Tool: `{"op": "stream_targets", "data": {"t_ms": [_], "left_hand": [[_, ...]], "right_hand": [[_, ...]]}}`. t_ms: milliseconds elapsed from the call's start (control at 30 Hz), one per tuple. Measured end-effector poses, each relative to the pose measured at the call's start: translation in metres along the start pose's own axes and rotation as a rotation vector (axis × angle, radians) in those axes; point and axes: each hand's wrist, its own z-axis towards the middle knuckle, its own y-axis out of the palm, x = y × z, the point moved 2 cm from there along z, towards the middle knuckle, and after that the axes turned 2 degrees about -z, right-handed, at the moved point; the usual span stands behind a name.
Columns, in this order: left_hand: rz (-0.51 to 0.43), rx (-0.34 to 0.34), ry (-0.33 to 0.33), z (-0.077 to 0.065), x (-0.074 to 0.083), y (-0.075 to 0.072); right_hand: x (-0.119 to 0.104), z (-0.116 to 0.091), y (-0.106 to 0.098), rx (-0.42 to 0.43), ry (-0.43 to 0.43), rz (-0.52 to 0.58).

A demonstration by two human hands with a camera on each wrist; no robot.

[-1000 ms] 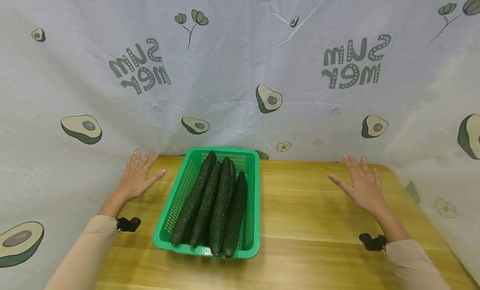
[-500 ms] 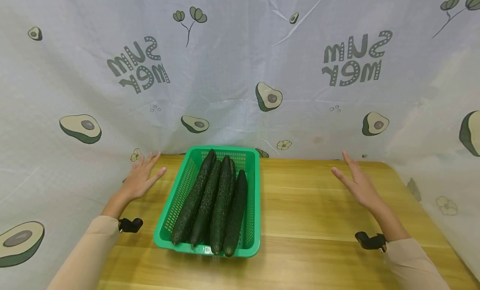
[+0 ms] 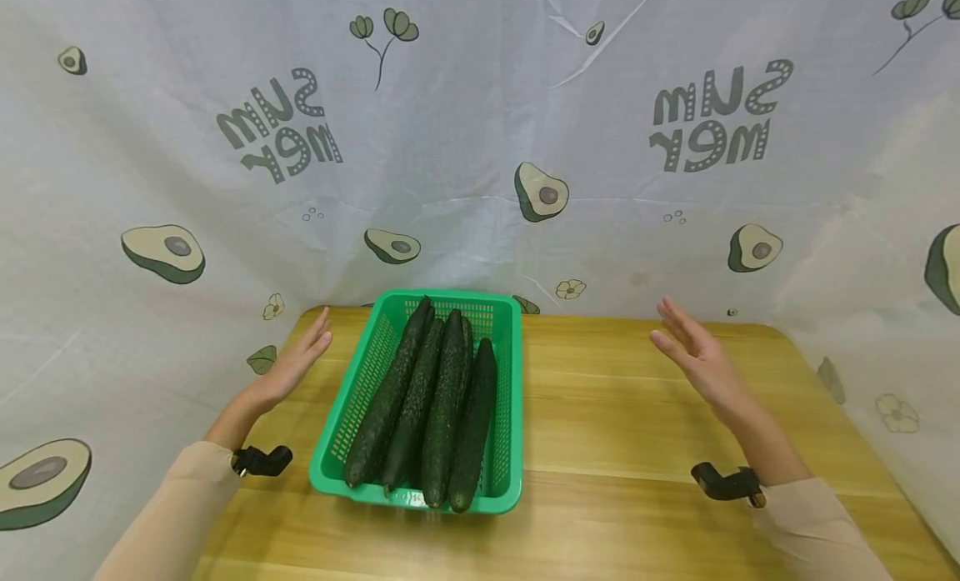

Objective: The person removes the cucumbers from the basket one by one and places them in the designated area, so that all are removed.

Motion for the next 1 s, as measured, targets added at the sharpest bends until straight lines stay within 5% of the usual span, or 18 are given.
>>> {"op": "stream_targets", "data": {"t_ms": [233, 567, 1000], "left_hand": [[-0.204, -0.053, -0.004, -0.004, -0.003, 0.008], [-0.404, -0.127, -0.009, -0.009, -0.011, 0.023], [-0.277, -0.121, -0.126, -0.011, -0.016, 0.035]], "right_hand": [[-0.014, 0.004, 0.018, -0.035, -0.032, 0.095], [-0.026, 0.011, 0.052, -0.086, -0.122, 0.459], [-0.047, 0.021, 0.088, -0.173, -0.022, 0.661]]}}
